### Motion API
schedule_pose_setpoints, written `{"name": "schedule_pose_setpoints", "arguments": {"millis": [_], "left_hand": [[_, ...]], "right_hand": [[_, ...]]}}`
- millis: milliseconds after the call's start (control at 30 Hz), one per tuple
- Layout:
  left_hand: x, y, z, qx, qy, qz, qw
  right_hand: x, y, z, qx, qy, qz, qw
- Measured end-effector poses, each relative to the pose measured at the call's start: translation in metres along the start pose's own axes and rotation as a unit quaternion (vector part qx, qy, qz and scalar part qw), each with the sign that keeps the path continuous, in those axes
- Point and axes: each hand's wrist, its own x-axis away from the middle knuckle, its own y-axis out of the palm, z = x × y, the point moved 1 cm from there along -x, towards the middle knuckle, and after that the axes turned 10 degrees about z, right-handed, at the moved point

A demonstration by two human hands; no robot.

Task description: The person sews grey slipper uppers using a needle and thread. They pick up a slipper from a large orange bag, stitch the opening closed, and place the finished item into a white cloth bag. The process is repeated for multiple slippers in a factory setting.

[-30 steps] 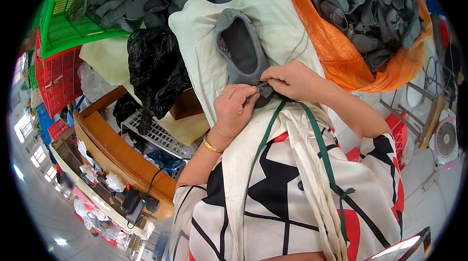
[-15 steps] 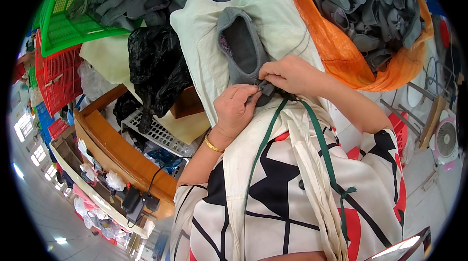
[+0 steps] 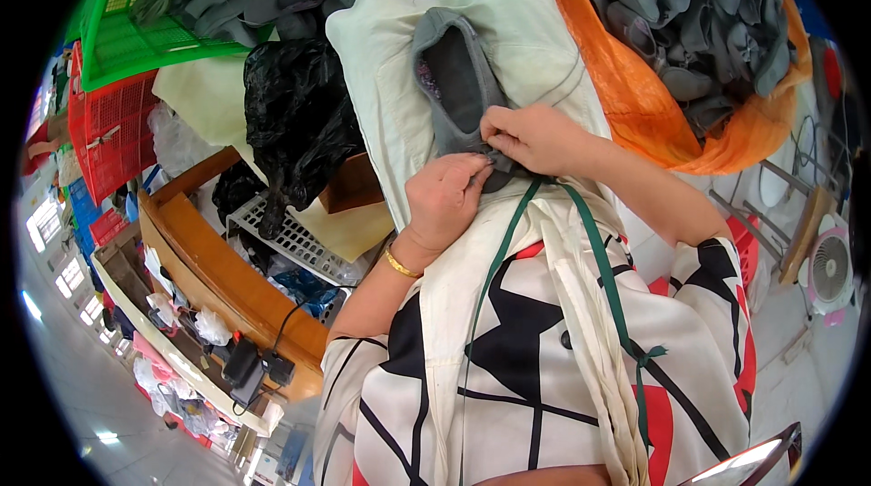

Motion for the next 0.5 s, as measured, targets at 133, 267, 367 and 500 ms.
{"name": "schedule_pose_setpoints", "arguments": {"millis": [133,267,367,500], "left_hand": [[-0.002,-0.001,0.003,-0.078,0.089,0.001,0.993],[-0.005,-0.005,0.004,-0.108,0.137,0.005,0.985],[-0.005,-0.008,0.002,-0.130,0.172,-0.003,0.976],[-0.007,-0.009,0.007,-0.152,0.176,-0.007,0.973]], "right_hand": [[-0.007,0.008,-0.016,0.017,0.015,0.013,1.000],[-0.016,0.010,-0.014,0.001,-0.021,0.017,1.000],[-0.022,-0.005,-0.021,0.058,-0.064,0.023,0.996],[-0.028,-0.010,-0.036,0.128,-0.144,-0.002,0.981]]}}
